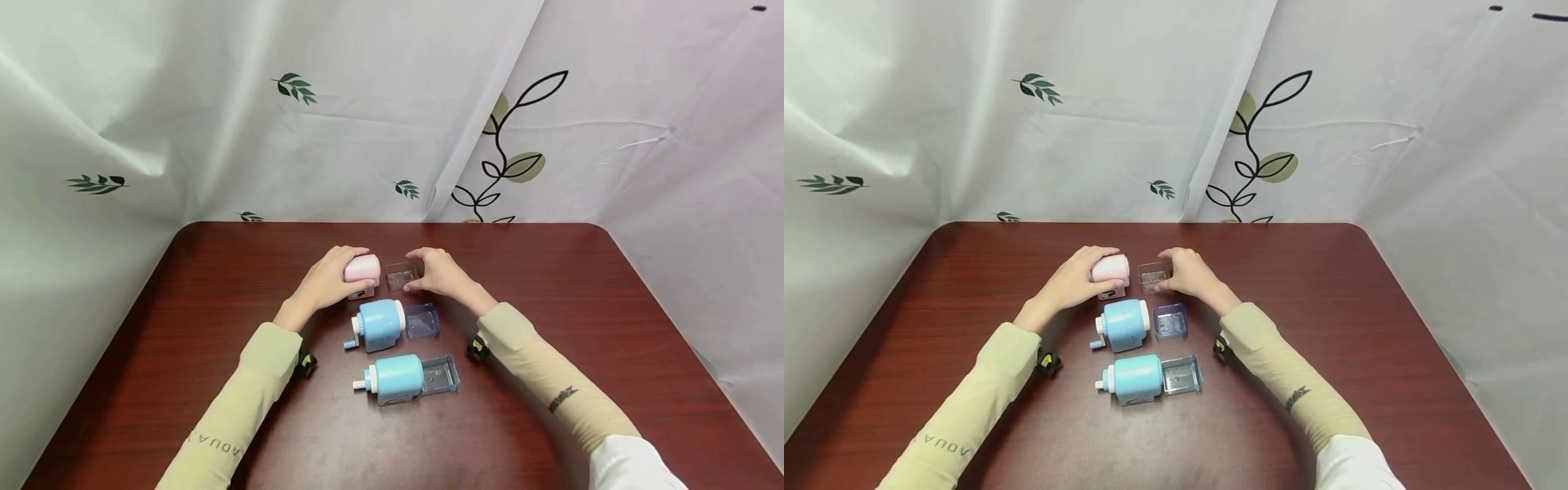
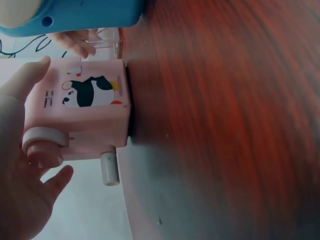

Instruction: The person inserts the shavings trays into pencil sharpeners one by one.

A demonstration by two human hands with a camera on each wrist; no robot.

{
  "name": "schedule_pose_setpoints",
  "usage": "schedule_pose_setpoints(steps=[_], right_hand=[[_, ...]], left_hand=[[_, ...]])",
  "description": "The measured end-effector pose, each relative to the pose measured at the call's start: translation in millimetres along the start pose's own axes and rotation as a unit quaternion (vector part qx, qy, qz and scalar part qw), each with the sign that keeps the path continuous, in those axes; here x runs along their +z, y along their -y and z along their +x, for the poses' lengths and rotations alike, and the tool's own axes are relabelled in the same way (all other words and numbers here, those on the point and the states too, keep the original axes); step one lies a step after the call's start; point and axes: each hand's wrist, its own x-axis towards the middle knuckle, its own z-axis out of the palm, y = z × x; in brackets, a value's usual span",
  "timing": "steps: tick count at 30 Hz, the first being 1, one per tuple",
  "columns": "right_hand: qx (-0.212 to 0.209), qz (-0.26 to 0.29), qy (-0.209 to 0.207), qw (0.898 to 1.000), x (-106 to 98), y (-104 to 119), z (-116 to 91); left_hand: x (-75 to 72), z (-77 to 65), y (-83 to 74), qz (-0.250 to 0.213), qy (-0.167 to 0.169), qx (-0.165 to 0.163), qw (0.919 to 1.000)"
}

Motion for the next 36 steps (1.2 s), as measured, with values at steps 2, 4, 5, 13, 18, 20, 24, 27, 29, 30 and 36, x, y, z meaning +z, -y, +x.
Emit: schedule_pose_setpoints(steps=[2,4,5,13,18,20,24,27,29,30,36], right_hand=[[-0.001,0.007,0.006,1.000,0,-1,0],[-0.004,0.013,0.011,1.000,0,-2,1],[-0.005,0.018,0.013,1.000,0,-3,1],[-0.004,0.041,0.010,0.999,4,-8,3],[-0.003,0.048,0.007,0.999,5,-9,4],[-0.001,0.053,0.006,0.999,6,-10,4],[0.009,0.061,0.004,0.998,8,-11,5],[0.019,0.073,0.003,0.997,9,-11,5],[0.024,0.081,0.001,0.996,9,-10,5],[0.026,0.085,0.000,0.996,9,-10,5],[0.037,0.100,-0.004,0.994,12,-12,5]], left_hand=[[1.0,0.8,-0.2,-0.003,-0.001,0.005,1.0000],[2.2,1.7,-0.1,-0.005,0.000,0.008,1.0000],[2.9,2.3,0.2,-0.006,0.000,0.008,0.9999],[6.4,4.9,1.7,-0.026,-0.001,0.011,0.9996],[7.1,5.2,2.7,-0.037,0.001,0.022,0.9991],[6.7,5.2,2.8,-0.041,0.000,0.026,0.9988],[5.8,4.9,2.7,-0.046,-0.005,0.030,0.9985],[5.9,4.5,2.9,-0.044,-0.009,0.034,0.9984],[6.4,4.4,3.4,-0.044,-0.010,0.038,0.9982],[6.8,4.4,3.8,-0.044,-0.011,0.039,0.9982],[8.8,5.0,4.6,-0.044,-0.016,0.043,0.9980]])
